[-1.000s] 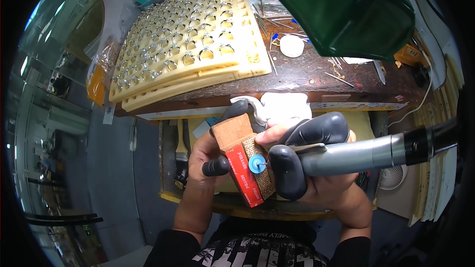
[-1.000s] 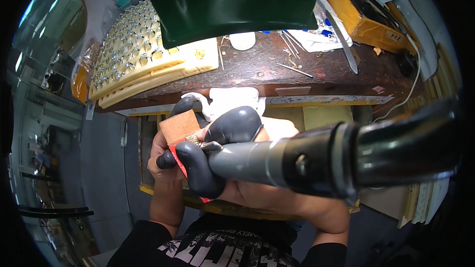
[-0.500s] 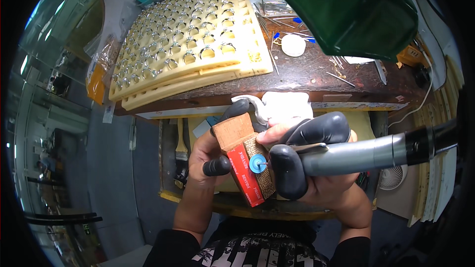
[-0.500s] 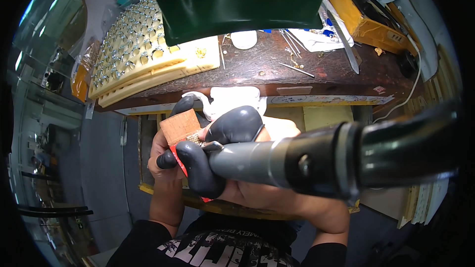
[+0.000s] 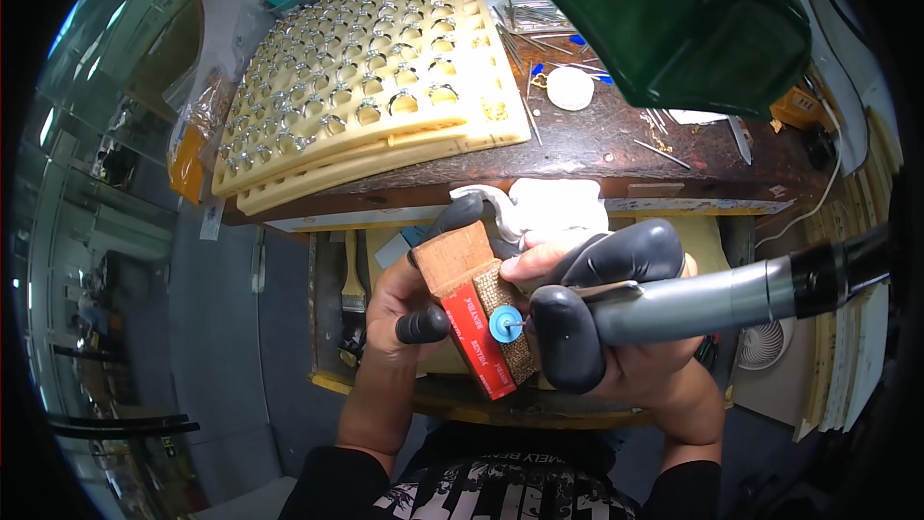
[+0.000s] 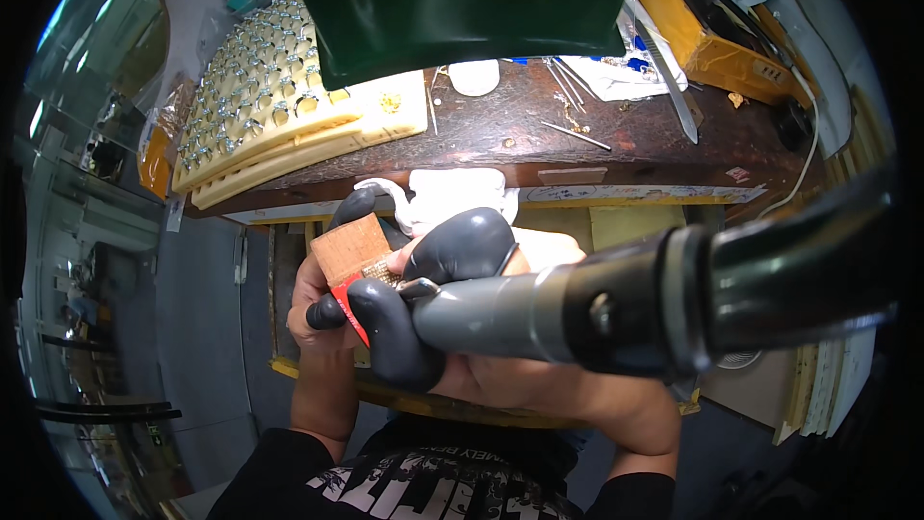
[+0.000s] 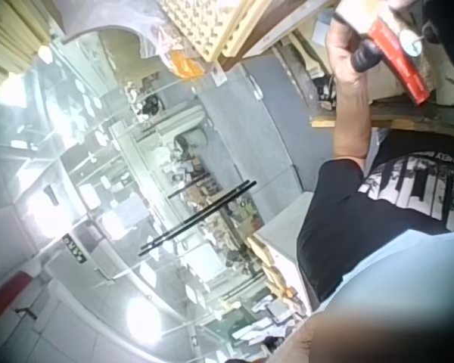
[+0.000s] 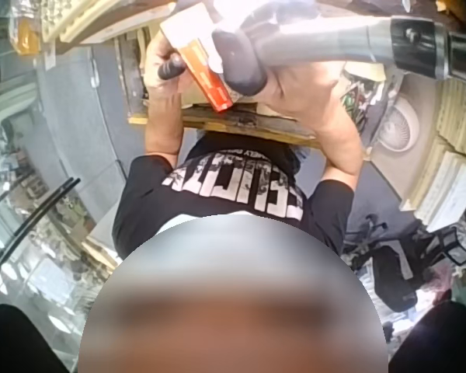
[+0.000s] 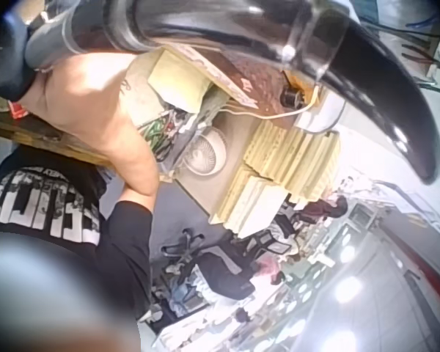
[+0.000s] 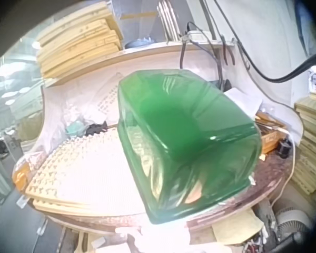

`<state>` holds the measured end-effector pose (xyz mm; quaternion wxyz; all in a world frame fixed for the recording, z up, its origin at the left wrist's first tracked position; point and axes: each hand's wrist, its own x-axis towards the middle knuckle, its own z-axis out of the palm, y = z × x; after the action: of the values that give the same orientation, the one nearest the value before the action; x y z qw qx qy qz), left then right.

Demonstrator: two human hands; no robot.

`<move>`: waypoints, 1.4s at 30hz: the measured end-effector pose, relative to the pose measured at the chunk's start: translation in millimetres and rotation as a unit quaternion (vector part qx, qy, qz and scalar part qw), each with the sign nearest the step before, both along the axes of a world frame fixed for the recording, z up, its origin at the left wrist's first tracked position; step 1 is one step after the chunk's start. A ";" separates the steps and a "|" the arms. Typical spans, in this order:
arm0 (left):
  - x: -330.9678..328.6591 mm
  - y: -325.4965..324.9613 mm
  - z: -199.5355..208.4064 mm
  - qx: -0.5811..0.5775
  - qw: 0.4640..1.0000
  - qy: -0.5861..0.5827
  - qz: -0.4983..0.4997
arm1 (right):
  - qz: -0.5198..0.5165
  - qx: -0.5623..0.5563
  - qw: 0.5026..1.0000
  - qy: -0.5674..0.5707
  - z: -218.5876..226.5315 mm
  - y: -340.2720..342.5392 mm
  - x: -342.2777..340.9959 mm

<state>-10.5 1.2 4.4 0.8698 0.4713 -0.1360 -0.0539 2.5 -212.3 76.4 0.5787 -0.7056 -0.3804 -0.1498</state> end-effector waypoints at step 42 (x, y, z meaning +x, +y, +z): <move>3.5 -1.0 1.5 -0.105 0.990 -0.027 -0.087 | -0.018 -0.002 0.999 -0.048 -2.5 1.4 6.3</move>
<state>-6.9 0.2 5.9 0.9023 0.3653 -0.2047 -0.1024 8.8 -210.9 73.9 0.5556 -0.7057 -0.3952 -0.1927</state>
